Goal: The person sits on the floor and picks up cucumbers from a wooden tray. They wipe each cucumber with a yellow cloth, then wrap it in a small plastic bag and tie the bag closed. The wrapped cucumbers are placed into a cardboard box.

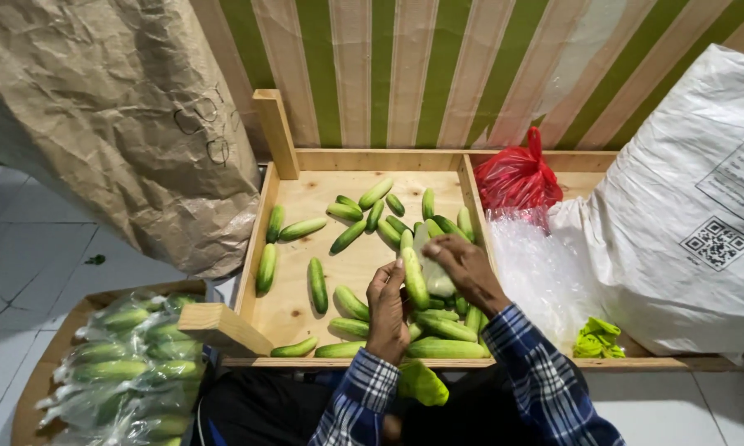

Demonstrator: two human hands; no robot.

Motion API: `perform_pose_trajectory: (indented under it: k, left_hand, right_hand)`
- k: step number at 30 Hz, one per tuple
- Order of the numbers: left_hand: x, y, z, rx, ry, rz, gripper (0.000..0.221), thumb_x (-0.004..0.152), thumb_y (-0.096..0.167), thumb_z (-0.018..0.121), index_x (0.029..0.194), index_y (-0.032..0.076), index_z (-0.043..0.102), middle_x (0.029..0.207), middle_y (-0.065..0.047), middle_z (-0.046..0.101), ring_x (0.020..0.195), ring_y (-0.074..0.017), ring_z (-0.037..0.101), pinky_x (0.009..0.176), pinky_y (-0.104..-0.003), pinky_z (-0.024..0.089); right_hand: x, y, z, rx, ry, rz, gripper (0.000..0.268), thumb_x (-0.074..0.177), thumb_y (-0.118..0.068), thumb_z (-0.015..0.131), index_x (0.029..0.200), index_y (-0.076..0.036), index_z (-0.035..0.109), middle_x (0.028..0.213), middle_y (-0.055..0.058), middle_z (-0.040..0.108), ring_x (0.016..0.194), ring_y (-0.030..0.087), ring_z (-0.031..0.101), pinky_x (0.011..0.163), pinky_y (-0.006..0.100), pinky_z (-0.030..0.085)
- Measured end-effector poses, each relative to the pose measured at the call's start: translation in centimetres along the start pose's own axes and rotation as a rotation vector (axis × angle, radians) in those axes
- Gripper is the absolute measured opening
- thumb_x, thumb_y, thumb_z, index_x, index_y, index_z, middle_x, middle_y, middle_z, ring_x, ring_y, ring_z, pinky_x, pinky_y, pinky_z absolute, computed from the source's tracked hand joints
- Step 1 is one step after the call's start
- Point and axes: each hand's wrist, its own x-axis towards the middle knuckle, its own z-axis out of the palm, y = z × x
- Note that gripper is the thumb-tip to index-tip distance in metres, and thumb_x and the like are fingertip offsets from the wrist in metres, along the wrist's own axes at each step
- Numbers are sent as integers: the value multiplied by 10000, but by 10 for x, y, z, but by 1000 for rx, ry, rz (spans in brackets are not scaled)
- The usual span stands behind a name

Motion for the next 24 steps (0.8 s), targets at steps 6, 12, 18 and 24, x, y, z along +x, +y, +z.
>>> perform_pose_trajectory:
  k: [6,12,18,24]
  left_hand:
    - [-7,9,6,-12,83,7,341,930,317,767,1104,54,634,889,-88,616,697,-244,706,586,-323,613]
    - [-20,40,10,115,99,-47,480,913,521,723,1063,75,628,951,-122,644,745,-286,714,633,-380,631]
    - [19,27,-9,440,67,93,370,840,432,849,890,76,767,820,-81,697,618,-184,724,624,-276,595]
    - [29,42,-17,450,30,89,395,765,330,899,959,43,710,793,-76,655,540,-150,678,549,-252,586]
  right_hand:
    - [-13,-26,19,22,-49,-51,395,772,-242,856,1076,1,792,1195,219,742,1128,383,709,951,429,585]
    - [-14,-24,24,162,-54,20,367,744,-80,829,1079,65,781,1170,252,711,1072,331,712,922,408,599]
    - [-8,-2,27,22,-94,-168,380,752,-40,799,1099,106,747,1157,230,709,889,258,715,707,365,608]
    - [-9,7,31,-51,-106,-319,390,680,-42,826,1046,68,749,1117,194,727,997,337,742,777,371,634]
